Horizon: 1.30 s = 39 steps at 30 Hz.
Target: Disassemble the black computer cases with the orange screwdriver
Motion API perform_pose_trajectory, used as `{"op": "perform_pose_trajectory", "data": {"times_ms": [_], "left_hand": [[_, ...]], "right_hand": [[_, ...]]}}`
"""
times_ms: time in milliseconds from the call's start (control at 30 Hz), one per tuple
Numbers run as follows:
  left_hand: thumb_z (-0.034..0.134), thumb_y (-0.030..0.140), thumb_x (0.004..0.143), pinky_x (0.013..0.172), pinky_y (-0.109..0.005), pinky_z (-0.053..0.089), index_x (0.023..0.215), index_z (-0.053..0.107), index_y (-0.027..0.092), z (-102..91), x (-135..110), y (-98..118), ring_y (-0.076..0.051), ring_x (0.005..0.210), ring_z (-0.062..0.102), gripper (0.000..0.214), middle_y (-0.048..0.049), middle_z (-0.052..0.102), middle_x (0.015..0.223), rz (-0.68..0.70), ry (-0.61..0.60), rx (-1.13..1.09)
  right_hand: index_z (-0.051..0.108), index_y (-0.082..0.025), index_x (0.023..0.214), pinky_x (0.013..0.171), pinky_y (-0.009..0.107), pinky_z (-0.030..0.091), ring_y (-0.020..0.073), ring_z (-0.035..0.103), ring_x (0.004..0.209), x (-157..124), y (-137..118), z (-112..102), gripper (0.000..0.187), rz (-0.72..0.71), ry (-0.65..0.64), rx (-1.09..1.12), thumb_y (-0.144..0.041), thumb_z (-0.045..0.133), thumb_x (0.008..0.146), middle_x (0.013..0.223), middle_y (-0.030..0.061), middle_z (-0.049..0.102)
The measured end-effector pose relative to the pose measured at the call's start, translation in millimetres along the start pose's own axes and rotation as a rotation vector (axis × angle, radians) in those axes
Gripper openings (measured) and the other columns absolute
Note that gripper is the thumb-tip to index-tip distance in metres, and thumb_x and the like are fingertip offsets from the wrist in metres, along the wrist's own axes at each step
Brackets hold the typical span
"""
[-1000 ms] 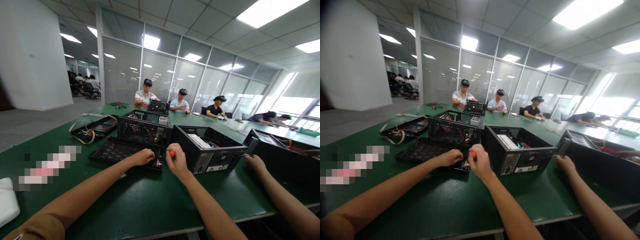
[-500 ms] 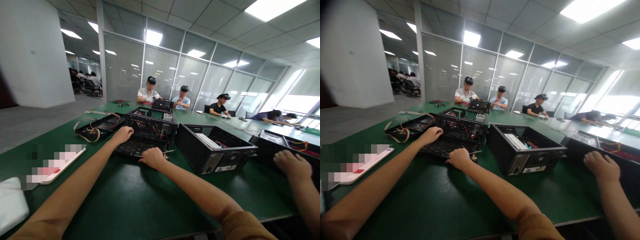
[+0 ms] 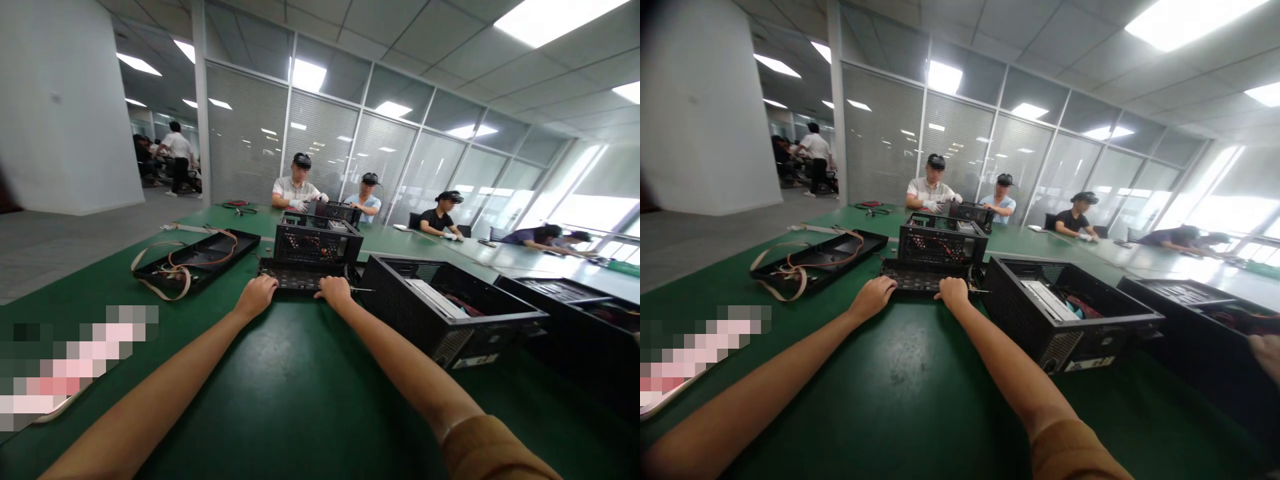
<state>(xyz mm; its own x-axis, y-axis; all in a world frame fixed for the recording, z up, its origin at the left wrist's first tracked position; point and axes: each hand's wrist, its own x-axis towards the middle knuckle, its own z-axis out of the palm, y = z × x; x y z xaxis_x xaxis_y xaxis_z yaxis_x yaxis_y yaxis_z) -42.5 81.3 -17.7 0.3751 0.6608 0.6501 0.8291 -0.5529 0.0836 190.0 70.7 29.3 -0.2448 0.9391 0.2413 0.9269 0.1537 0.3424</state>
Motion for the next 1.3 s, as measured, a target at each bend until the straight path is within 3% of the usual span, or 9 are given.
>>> {"op": "perform_pose_trajectory", "data": {"times_ms": [267,600,800,1000,1133,1233,1300], "left_hand": [[0.036,0.020,0.087,0.074,-0.029,0.036,0.090,0.056,0.017,13.7,14.5,6.5,-0.018,0.086,0.050,0.021,-0.0076,0.055,0.088,0.126,-0.014,0.087],[0.031,0.018,0.088,0.075,-0.033,0.031,0.093,0.054,0.016,10.7,14.1,7.0,-0.020,0.083,0.045,0.024,-0.0088,0.053,0.089,0.226,-0.073,0.103],[0.029,0.016,0.088,0.071,-0.033,0.031,0.090,0.053,0.014,29.0,33.2,11.0,-0.020,0.080,0.044,0.024,-0.0097,0.052,0.086,0.365,-0.068,0.128],[0.030,0.016,0.088,0.073,-0.033,0.031,0.090,0.052,0.013,41.4,49.1,12.1,-0.021,0.084,0.044,0.022,-0.0108,0.051,0.091,0.388,-0.064,0.165],[0.029,0.016,0.088,0.071,-0.032,0.032,0.087,0.052,0.013,38.6,47.5,17.8,-0.020,0.081,0.045,0.023,-0.0106,0.052,0.089,0.445,-0.072,0.125],[0.031,0.017,0.088,0.070,-0.031,0.032,0.083,0.051,0.015,37.0,48.5,28.1,-0.018,0.078,0.044,0.020,-0.0083,0.052,0.085,0.567,-0.084,0.091],[0.034,0.018,0.087,0.070,-0.031,0.032,0.081,0.050,0.016,37.7,52.2,34.4,-0.017,0.076,0.044,0.018,-0.0066,0.052,0.082,0.632,-0.081,0.088]], "right_hand": [[0.065,-0.015,0.087,0.069,0.031,0.044,0.0242,0.062,0.083,-0.5,9.8,20.9,0.048,0.016,-0.021,0.028,-0.055,0.040,0.080,0.087,0.0140,0.066],[0.064,-0.013,0.087,0.070,0.032,0.043,0.0250,0.063,0.081,-12.7,9.3,16.0,0.049,-0.007,-0.051,0.033,-0.056,0.039,0.080,0.084,0.0146,0.066],[0.061,-0.013,0.087,0.072,0.032,0.043,0.0235,0.063,0.079,-5.1,11.9,21.0,0.049,0.023,0.008,0.011,-0.057,0.039,0.080,0.083,0.0144,0.066],[0.063,-0.014,0.089,0.073,0.034,0.044,0.0253,0.062,0.084,3.9,13.4,17.9,0.048,0.053,-0.090,0.017,-0.057,0.045,0.077,0.089,0.0156,0.065],[0.064,-0.015,0.091,0.072,0.032,0.045,0.0259,0.062,0.086,44.1,19.8,-10.2,0.044,0.029,-0.155,0.021,-0.053,0.057,0.070,0.094,0.0155,0.065],[0.058,-0.012,0.106,0.078,0.033,0.044,0.0268,0.057,0.097,109.3,34.0,-45.5,0.048,0.038,-0.076,-0.007,-0.048,0.054,0.075,0.107,0.0192,0.059],[0.055,-0.012,0.112,0.082,0.033,0.042,0.0270,0.054,0.103,155.9,42.8,-67.8,0.055,0.014,-0.043,-0.023,-0.047,0.061,0.070,0.113,0.0187,0.056]]}}
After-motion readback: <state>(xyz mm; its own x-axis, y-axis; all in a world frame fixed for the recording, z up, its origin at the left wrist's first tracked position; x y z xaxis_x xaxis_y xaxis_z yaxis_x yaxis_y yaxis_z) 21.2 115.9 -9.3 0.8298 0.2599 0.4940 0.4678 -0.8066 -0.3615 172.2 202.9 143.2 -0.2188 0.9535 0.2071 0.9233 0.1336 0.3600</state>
